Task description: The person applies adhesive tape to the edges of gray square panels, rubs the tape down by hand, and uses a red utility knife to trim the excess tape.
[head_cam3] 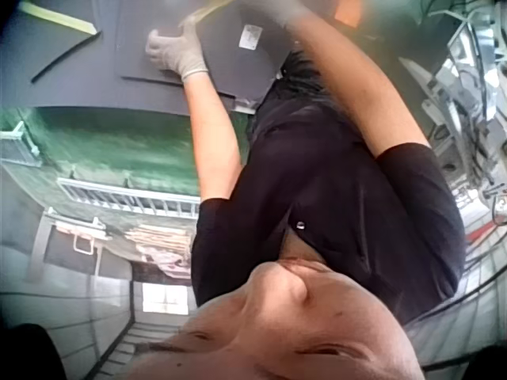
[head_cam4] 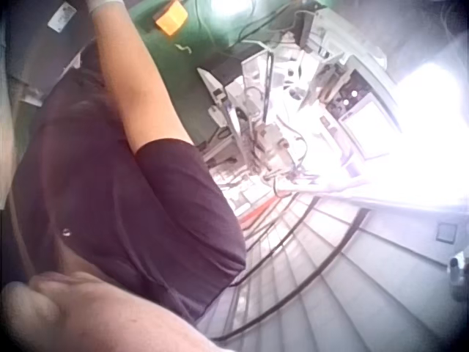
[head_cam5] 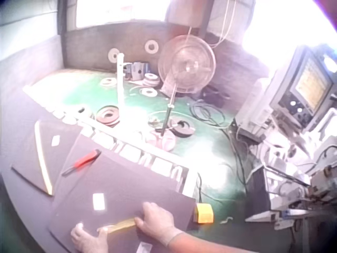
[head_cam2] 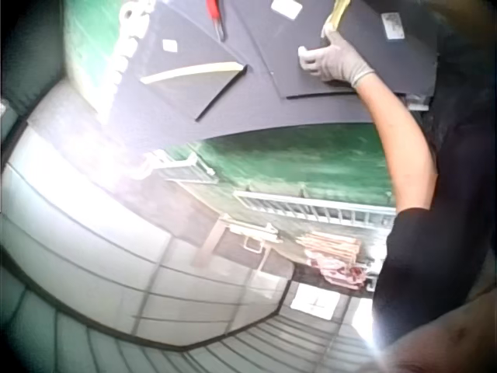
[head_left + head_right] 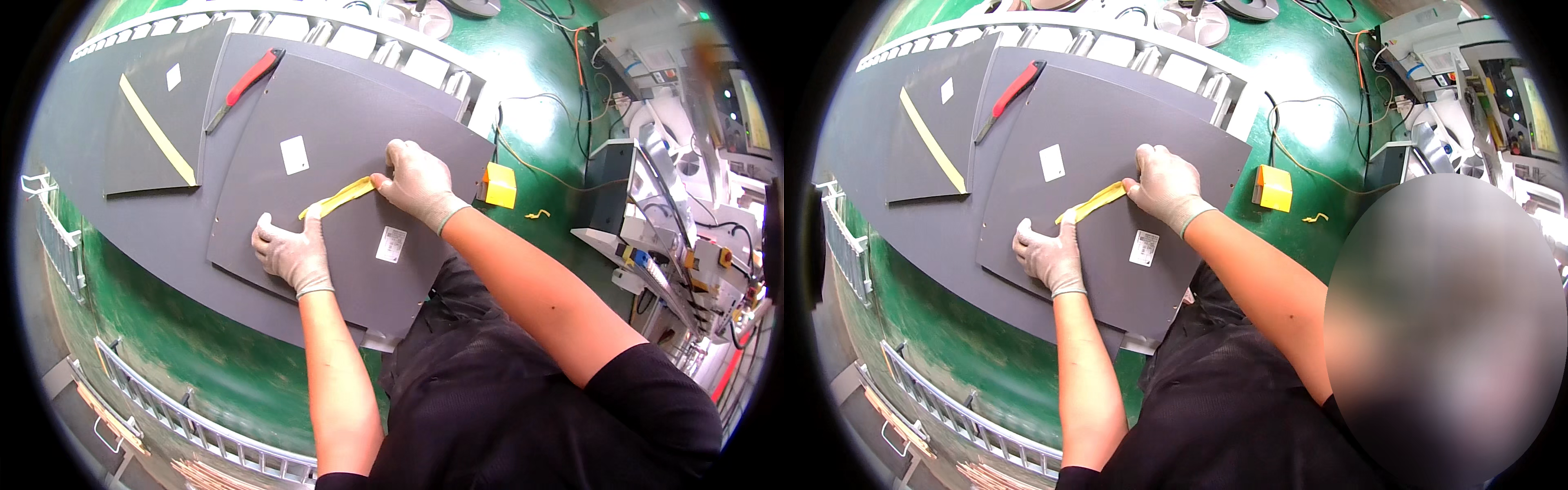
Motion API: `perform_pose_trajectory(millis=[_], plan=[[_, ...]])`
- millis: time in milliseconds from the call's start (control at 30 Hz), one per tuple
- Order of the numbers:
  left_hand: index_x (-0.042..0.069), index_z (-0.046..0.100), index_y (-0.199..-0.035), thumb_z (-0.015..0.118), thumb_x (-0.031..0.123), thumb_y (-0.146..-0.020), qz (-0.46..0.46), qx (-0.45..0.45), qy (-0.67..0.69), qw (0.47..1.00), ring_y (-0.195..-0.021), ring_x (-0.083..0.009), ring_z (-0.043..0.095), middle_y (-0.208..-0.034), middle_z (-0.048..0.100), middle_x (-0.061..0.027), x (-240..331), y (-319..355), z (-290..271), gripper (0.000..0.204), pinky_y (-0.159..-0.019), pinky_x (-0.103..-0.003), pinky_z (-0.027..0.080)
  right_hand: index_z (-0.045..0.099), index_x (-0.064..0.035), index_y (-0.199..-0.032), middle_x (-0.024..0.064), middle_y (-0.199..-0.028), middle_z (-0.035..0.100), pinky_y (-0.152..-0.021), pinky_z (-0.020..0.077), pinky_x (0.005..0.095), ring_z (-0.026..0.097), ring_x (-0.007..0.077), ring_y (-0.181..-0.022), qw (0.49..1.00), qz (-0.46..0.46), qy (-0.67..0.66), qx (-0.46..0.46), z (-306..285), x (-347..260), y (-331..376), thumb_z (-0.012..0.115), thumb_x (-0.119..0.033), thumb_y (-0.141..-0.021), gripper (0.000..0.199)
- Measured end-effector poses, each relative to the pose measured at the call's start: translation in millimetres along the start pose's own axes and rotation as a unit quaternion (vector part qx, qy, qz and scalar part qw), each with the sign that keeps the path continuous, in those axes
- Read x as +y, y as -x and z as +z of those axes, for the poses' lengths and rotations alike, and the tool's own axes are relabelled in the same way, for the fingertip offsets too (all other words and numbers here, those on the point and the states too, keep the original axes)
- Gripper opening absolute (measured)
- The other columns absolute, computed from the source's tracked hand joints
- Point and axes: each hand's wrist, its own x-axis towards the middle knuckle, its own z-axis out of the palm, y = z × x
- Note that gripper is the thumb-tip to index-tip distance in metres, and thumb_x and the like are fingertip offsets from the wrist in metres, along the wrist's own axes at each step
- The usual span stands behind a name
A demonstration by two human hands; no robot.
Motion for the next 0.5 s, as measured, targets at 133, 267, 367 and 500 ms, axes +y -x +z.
perform_pose_trajectory(millis=[133, 267, 367, 500], plan=[[0.001, 0.048, -0.139, 0.066, 0.038, -0.092, 0.022, 0.076, 0.02, 0.997, -0.135, -0.0405, 0.046, -0.142, 0.05, -0.0207, -28, -6, 4, 0.063, -0.112, -0.052, 0.037, 0.062, -0.0084, -0.097, 0.0136, -0.102, 0.065, -0.083, 0.0562, 0.0466, 0.069, 0.0342, -0.097, 1.0, -0.018, -0.021, 0.005, 7, 3, -2, 0.074, -0.033, -0.088, 0.029], [-0.003, 0.042, -0.147, 0.065, 0.043, -0.092, 0.388, -0.068, -0.035, 0.918, -0.144, -0.0403, 0.037, -0.153, 0.043, -0.0216, 25, 32, 8, 0.075, -0.12, -0.052, 0.027, 0.064, -0.0083, -0.098, 0.0156, -0.099, 0.066, -0.086, 0.0532, 0.0472, 0.067, 0.036, -0.096, 0.987, -0.072, -0.129, 0.056, 15, 14, 5, 0.07, -0.03, -0.089, 0.024], [-0.003, 0.038, -0.151, 0.065, 0.057, -0.089, 0.401, -0.09, -0.095, 0.906, -0.147, -0.0387, 0.034, -0.156, 0.04, -0.0211, 63, 51, 30, 0.091, -0.122, -0.05, 0.024, 0.065, -0.0054, -0.1, 0.0164, -0.097, 0.065, -0.081, 0.0521, 0.0451, 0.063, 0.0377, -0.092, 0.928, -0.076, -0.325, 0.166, 23, 52, 40, 0.068, -0.022, -0.089, 0.02], [0.0, 0.04, -0.151, 0.067, 0.061, -0.084, 0.393, -0.302, -0.079, 0.865, -0.148, -0.0345, 0.034, -0.158, 0.04, -0.0186, 130, 82, 7, 0.095, -0.122, -0.047, 0.025, 0.062, -0.0038, -0.105, 0.0186, -0.1, 0.066, -0.085, 0.0524, 0.045, 0.064, 0.0377, -0.098, 0.965, 0.068, -0.197, 0.159, 28, 156, 154, 0.063, -0.025, -0.092, 0.025]])
